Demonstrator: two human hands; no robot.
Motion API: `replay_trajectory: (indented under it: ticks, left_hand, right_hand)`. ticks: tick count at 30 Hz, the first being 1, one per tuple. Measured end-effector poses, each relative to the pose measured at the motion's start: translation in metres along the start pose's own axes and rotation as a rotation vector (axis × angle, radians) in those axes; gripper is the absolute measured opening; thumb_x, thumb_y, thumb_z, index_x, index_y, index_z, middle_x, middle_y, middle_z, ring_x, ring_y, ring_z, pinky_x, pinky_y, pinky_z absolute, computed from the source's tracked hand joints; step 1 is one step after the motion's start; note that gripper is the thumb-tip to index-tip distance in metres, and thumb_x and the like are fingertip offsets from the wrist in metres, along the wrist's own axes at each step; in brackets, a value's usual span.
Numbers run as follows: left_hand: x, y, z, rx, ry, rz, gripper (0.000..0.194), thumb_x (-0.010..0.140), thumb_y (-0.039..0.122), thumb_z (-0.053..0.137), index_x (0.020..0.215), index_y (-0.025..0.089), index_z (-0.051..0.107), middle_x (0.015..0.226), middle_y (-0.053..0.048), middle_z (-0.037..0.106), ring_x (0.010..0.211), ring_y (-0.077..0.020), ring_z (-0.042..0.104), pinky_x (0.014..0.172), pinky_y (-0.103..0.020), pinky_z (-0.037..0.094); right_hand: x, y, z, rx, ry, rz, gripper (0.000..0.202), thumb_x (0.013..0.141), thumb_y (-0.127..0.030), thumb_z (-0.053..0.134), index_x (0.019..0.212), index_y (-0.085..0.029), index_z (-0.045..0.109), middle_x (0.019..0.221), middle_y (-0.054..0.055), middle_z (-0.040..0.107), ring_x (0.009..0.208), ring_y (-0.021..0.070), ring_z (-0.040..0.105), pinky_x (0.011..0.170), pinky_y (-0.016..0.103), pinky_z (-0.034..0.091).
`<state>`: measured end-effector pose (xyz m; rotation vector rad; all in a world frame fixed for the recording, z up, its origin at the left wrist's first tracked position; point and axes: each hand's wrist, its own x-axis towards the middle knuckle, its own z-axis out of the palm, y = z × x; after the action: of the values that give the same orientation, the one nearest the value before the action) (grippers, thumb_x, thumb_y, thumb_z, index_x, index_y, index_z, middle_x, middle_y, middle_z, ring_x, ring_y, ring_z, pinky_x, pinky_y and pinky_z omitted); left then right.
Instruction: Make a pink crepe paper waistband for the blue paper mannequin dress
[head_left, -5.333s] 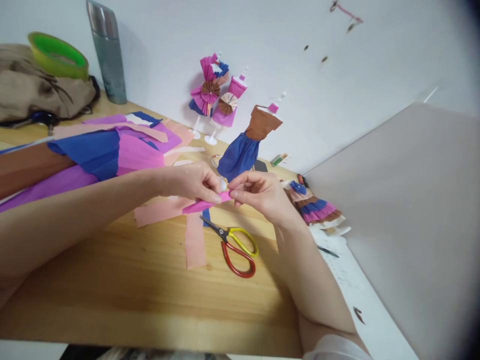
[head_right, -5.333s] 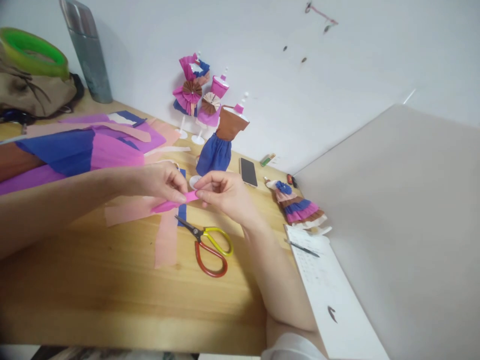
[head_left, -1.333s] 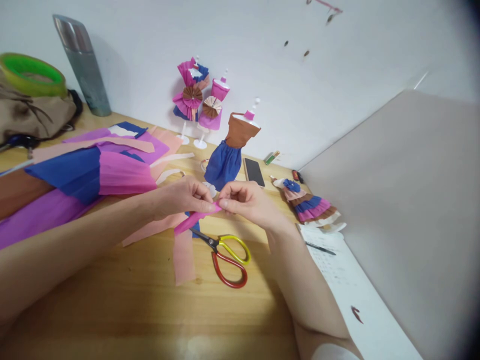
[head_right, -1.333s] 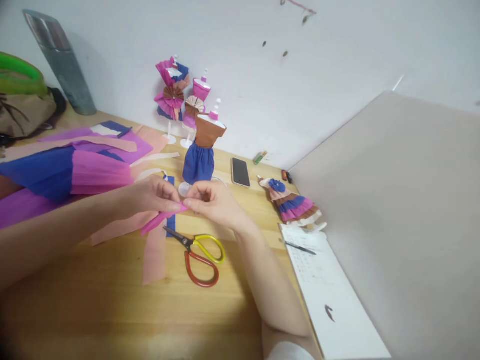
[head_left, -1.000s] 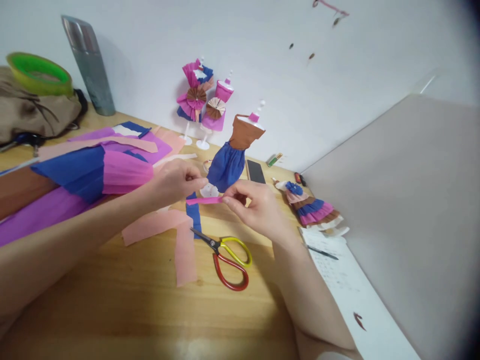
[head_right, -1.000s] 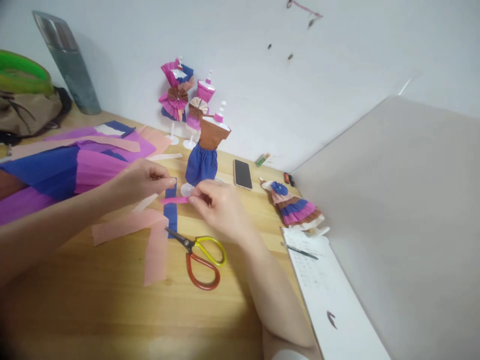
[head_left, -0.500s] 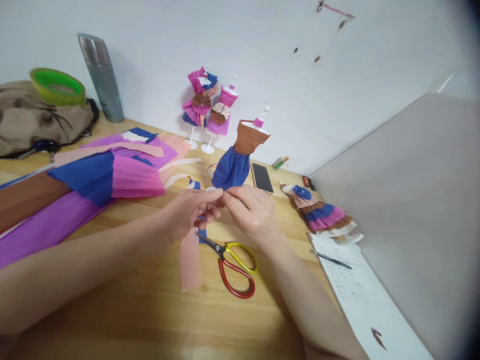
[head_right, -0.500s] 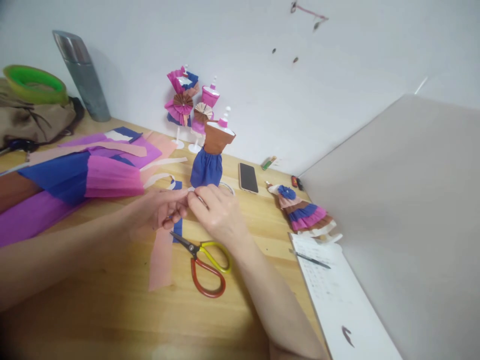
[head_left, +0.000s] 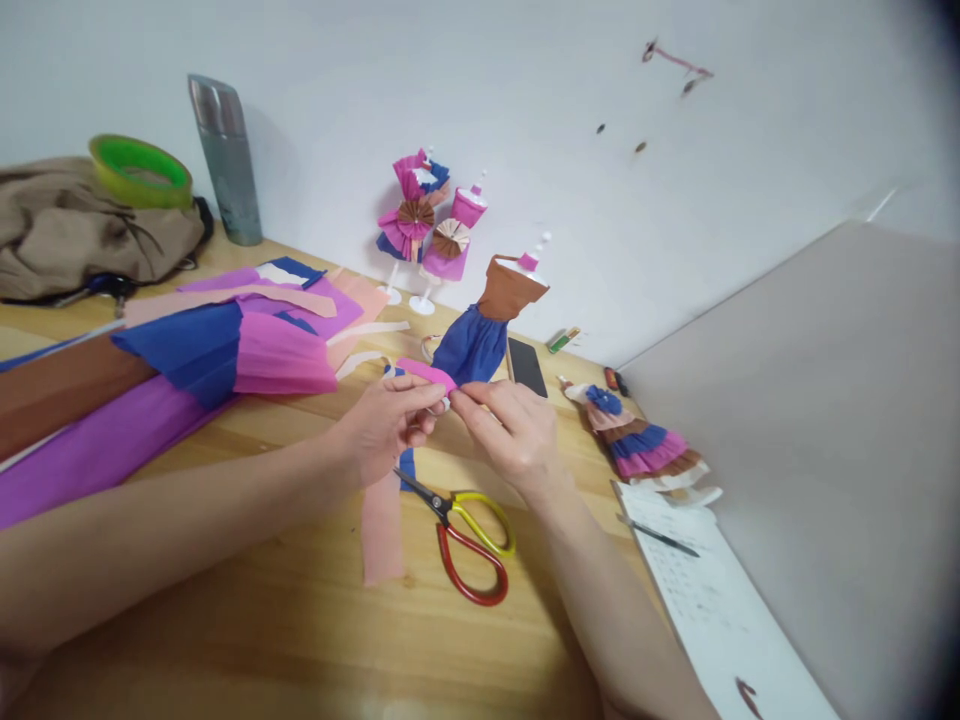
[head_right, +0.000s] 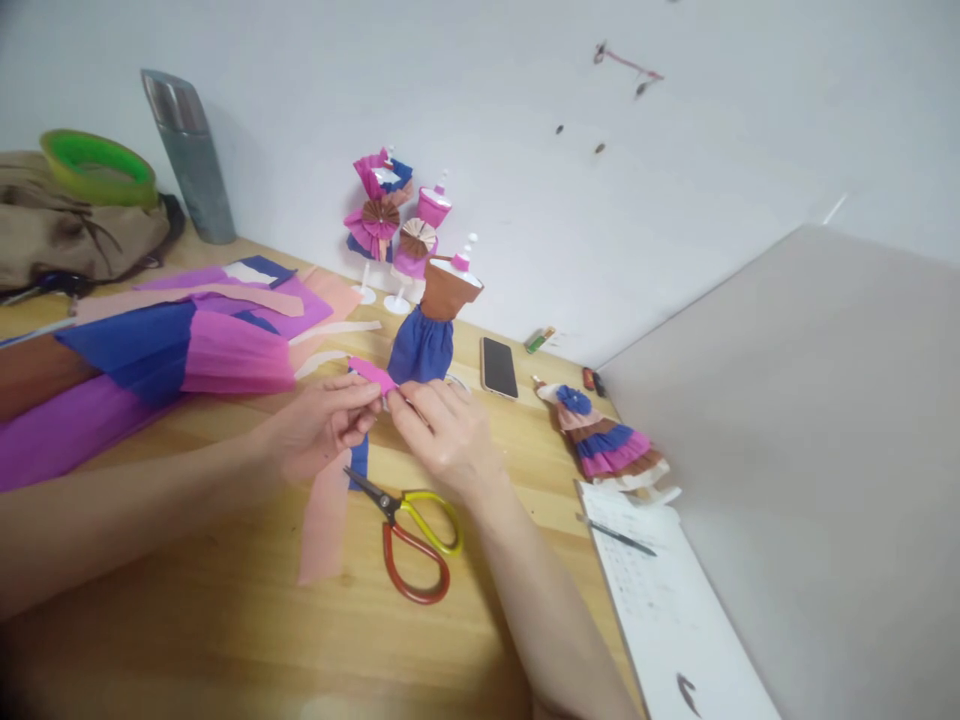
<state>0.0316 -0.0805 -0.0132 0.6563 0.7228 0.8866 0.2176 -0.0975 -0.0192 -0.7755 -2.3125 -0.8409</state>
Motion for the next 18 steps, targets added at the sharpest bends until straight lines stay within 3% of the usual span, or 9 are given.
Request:
replay_trajectory:
  ticks: [5,7,9,13,18]
  left_hand:
    - [0.002,-0.006,-0.003,0.007,0.003,0.088,0.017,0.068,0.019,0.077,0.065,0.013,0.062,0.061,0.001,0.058,0.048,-0.0046,0.047,0.043,-0.016,0.029]
    - [0.004,-0.006,-0.005,0.051,-0.023,0.135,0.017,0.069,0.021,0.077,0.065,0.014,0.062,0.057,0.003,0.056,0.046,-0.0046,0.045,0.043,-0.017,0.029]
    - [0.006,-0.006,-0.007,0.103,-0.059,0.186,0.018,0.07,0.025,0.076,0.065,0.014,0.063,0.053,0.003,0.055,0.043,-0.0045,0.043,0.043,-0.017,0.028]
    - [0.01,-0.009,-0.01,0.189,-0.102,0.289,0.019,0.071,0.028,0.075,0.066,0.014,0.064,0.05,0.005,0.054,0.042,-0.0044,0.043,0.043,-0.018,0.029]
    - [0.012,-0.014,-0.012,0.281,-0.107,0.346,0.018,0.072,0.028,0.074,0.066,0.015,0.064,0.049,0.006,0.054,0.043,-0.0044,0.044,0.044,-0.018,0.031]
  right_hand:
    - [0.001,-0.001,0.002,0.102,0.036,0.036,0.016,0.093,-0.008,0.062,0.105,-0.015,0.07,0.092,0.011,0.075,0.081,0.0204,0.066,0.07,0.034,0.052]
    - [0.004,-0.002,0.0,0.239,0.063,0.215,0.013,0.094,-0.017,0.063,0.104,-0.016,0.071,0.094,0.011,0.075,0.081,0.0205,0.067,0.072,0.034,0.053]
    - [0.01,-0.004,-0.003,0.46,0.061,0.503,0.016,0.094,-0.028,0.062,0.102,-0.017,0.072,0.092,0.01,0.074,0.079,0.0203,0.067,0.07,0.034,0.054]
    - [0.02,-0.008,-0.007,0.965,-0.082,1.003,0.025,0.087,-0.041,0.063,0.089,-0.018,0.072,0.074,0.004,0.07,0.067,0.0175,0.063,0.061,0.03,0.049]
    - [0.024,-0.01,-0.004,1.162,-0.126,1.186,0.024,0.074,-0.04,0.073,0.069,-0.019,0.062,0.057,-0.003,0.059,0.054,0.0121,0.052,0.054,0.026,0.041]
